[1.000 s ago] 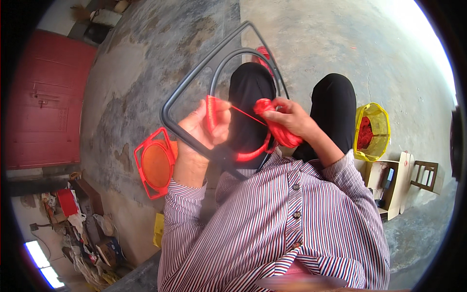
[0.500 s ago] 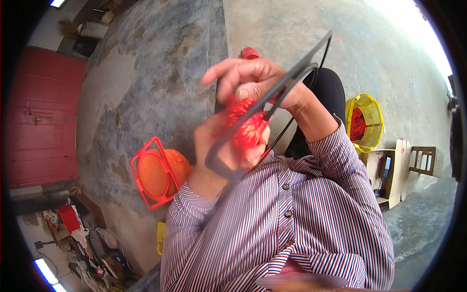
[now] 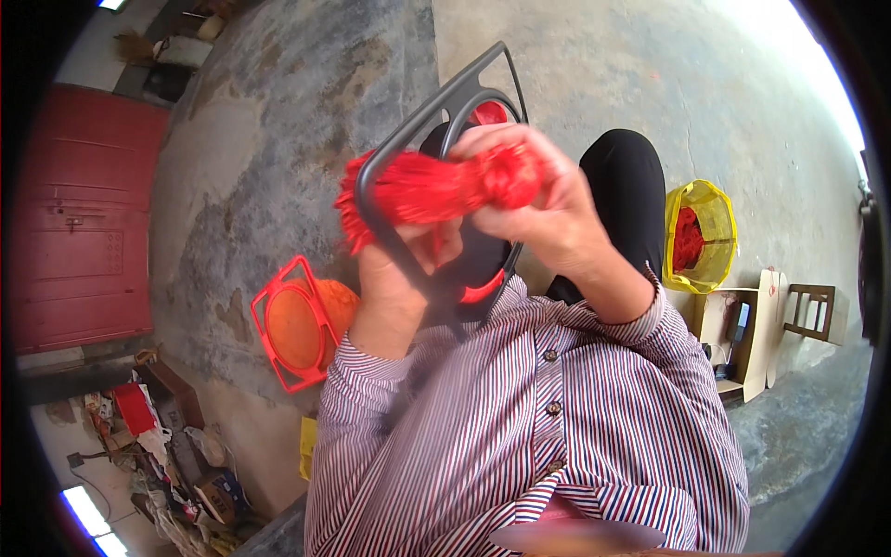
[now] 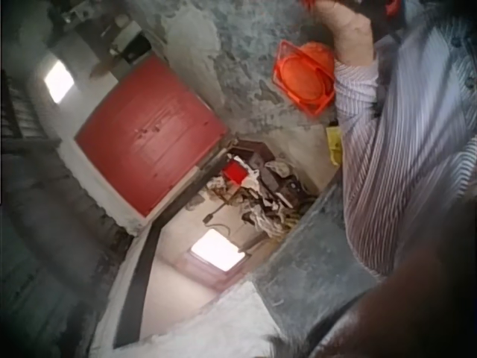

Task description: The person wraps red string around a black plastic frame by hand.

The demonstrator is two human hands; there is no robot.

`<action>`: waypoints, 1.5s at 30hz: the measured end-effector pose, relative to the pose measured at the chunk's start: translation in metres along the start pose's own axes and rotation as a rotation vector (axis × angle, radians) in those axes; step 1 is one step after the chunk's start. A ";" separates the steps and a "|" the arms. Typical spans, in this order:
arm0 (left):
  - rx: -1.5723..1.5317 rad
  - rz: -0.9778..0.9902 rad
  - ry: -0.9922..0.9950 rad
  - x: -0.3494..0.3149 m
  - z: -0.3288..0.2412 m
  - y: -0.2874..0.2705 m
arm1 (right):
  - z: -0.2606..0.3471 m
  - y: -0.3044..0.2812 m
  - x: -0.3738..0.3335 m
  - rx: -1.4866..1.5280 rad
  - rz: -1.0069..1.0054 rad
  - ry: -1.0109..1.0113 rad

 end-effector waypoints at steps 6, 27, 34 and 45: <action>-0.063 0.179 0.034 -0.002 -0.020 -0.023 | 0.022 -0.097 -0.002 0.688 -0.064 -0.150; -0.020 0.416 0.030 -0.013 -0.009 -0.004 | -0.064 -0.053 0.022 -0.239 -0.058 0.286; -0.425 0.426 -0.278 -0.016 0.011 0.040 | -0.020 -0.002 0.051 0.008 0.690 -0.008; -0.168 0.171 0.040 -0.007 0.000 -0.017 | -0.031 -0.017 -0.014 0.318 0.262 0.310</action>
Point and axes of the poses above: each hand's wrist, its own x-axis towards the middle knuckle, its own y-axis out of the palm, z = x × y, the point moved 3 cm from there along x, towards the middle knuckle, and after that the axes turned 8 degrees about z, right-handed, at the moved point
